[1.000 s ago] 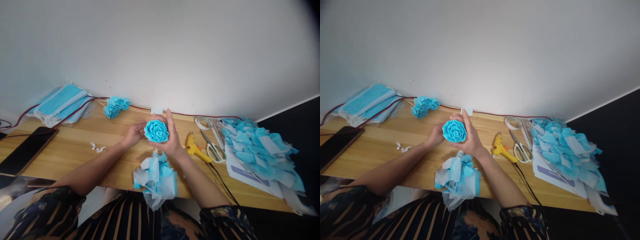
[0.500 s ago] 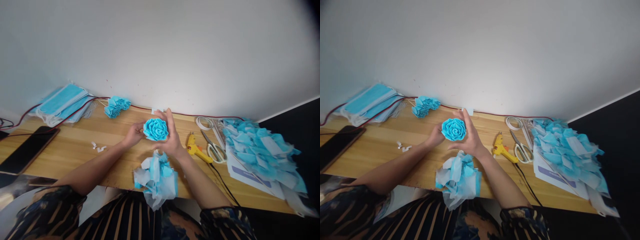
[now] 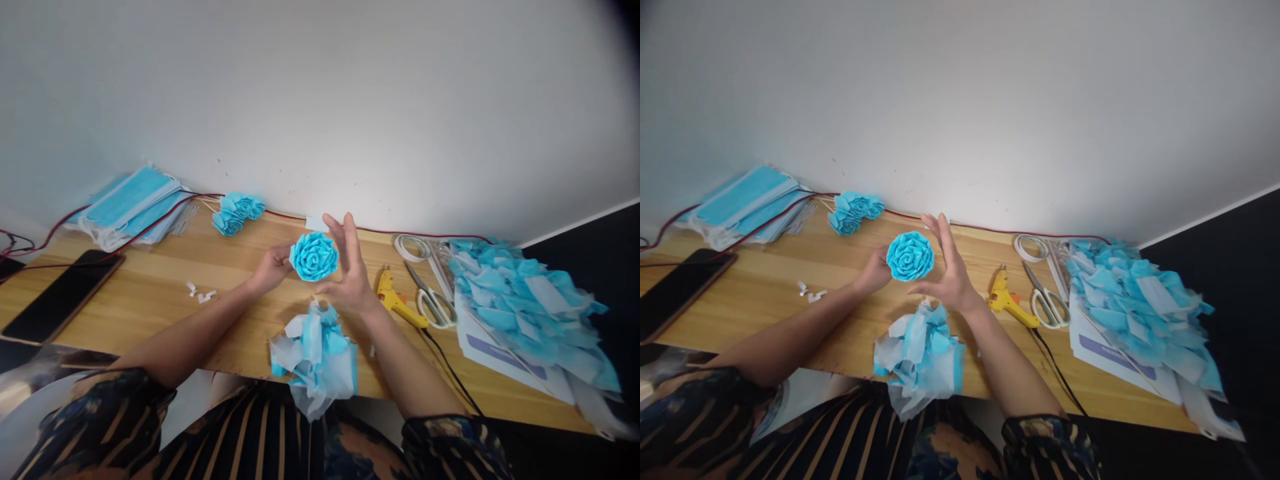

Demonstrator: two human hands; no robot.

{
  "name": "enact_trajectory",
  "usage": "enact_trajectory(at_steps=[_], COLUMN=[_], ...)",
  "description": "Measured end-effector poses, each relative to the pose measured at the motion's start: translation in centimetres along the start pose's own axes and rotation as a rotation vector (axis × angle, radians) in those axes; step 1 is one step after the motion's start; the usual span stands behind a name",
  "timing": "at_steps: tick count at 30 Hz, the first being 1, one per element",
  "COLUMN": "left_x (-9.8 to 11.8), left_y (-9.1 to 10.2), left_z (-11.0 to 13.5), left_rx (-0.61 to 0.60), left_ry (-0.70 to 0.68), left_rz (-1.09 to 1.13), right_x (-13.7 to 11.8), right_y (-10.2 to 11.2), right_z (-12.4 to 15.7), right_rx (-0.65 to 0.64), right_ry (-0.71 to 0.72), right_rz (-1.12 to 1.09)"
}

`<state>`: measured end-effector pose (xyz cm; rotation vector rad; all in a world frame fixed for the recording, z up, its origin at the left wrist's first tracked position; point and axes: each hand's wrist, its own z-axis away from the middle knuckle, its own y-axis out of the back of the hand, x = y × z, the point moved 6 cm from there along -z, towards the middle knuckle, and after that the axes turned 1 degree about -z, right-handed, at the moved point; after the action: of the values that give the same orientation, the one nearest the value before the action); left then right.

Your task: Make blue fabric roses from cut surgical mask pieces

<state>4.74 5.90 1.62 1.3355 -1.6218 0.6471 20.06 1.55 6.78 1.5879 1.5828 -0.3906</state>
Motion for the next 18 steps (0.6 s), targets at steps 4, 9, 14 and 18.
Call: enact_trajectory(at_steps=[4, 9, 14, 18], left_x=[0.1, 0.0, 0.3, 0.4], left_y=[-0.2, -0.3, -0.5, -0.6], left_z=[0.1, 0.1, 0.0, 0.2], left_rx=[-0.021, -0.03, -0.042, -0.049], left_ry=[0.001, 0.003, -0.015, 0.013], left_rz=[0.016, 0.016, 0.035, 0.056], right_x=[-0.2, -0.6, -1.1, -0.9], right_y=[-0.7, -1.1, -1.3, -1.4], right_z=[0.0, 0.1, 0.1, 0.1], right_rx=[-0.042, -0.032, -0.014, -0.004], right_ry=[0.034, 0.056, 0.08, 0.068], right_rz=[0.017, -0.029, 0.001, 0.025])
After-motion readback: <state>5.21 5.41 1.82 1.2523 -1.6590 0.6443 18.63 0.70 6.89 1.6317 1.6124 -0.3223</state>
